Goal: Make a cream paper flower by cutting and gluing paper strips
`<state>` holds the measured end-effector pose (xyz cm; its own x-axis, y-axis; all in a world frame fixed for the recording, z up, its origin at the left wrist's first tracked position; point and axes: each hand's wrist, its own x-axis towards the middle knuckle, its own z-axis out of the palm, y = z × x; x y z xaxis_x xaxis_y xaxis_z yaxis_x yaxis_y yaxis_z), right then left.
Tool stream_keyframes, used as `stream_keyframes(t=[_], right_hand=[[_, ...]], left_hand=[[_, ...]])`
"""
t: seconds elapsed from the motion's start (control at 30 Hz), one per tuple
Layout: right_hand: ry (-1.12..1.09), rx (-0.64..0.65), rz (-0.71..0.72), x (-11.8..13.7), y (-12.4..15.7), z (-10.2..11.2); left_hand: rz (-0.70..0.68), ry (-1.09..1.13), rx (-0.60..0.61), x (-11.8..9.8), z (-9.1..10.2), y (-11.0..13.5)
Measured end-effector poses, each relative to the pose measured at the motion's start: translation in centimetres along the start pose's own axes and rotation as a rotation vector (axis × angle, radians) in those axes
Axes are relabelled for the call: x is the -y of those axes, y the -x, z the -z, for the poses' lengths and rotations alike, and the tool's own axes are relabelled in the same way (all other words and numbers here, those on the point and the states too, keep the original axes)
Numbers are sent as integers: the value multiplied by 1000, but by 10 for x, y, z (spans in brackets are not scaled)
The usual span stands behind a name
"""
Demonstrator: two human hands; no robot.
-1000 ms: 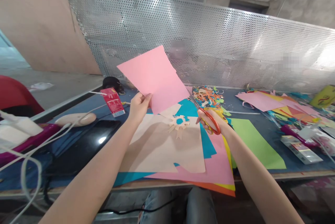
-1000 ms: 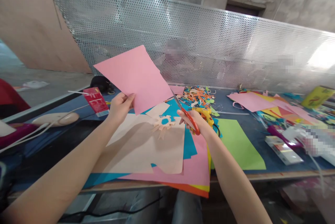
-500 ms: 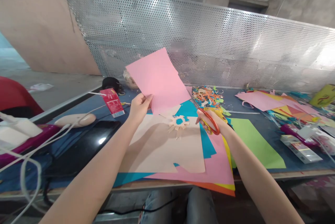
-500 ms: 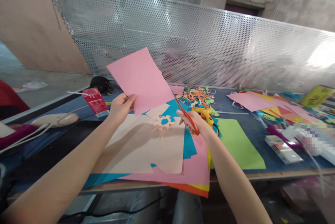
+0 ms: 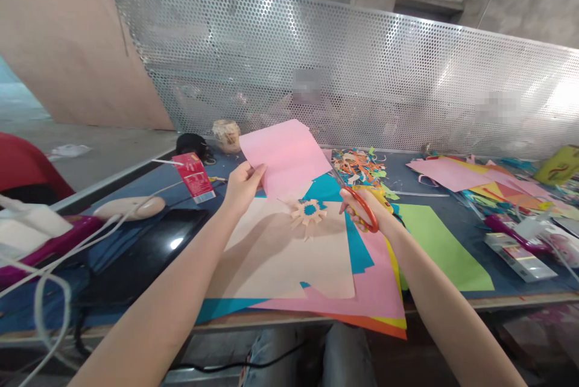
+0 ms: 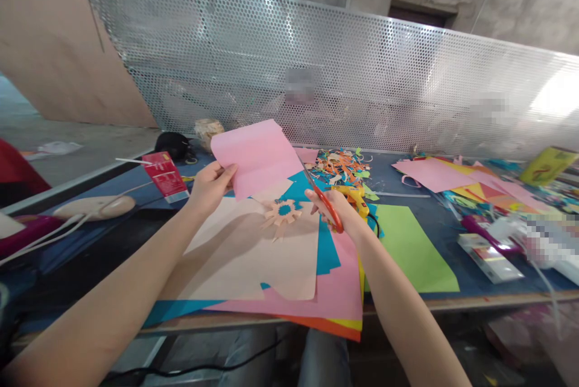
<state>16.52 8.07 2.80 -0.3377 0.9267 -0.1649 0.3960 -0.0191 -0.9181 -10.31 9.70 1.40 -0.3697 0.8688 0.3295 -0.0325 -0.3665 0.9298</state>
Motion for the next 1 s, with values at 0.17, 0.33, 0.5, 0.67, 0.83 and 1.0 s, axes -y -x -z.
stream_keyframes(t=[0.17,0.33,0.5,0.67,0.83,1.0], right_hand=[[0,-10,11,-2,-1,0],[17,-22,47,-7,-5,0],[23,-30,38,-7,-7,-1],[21,-21,-7,-1,-2,-2],[29,-24,9,-1,-1,-1],[37,-27,71,-8,-7,1]], left_hand=[[16,25,-5,-1,-2,1],[42,27,31,-3,-3,3],[41,8,45,-4,-5,5],[39,-2,55,-2,-4,4],[51,-18,73,-2,-2,4],[33,-47,108,-2,-2,5]])
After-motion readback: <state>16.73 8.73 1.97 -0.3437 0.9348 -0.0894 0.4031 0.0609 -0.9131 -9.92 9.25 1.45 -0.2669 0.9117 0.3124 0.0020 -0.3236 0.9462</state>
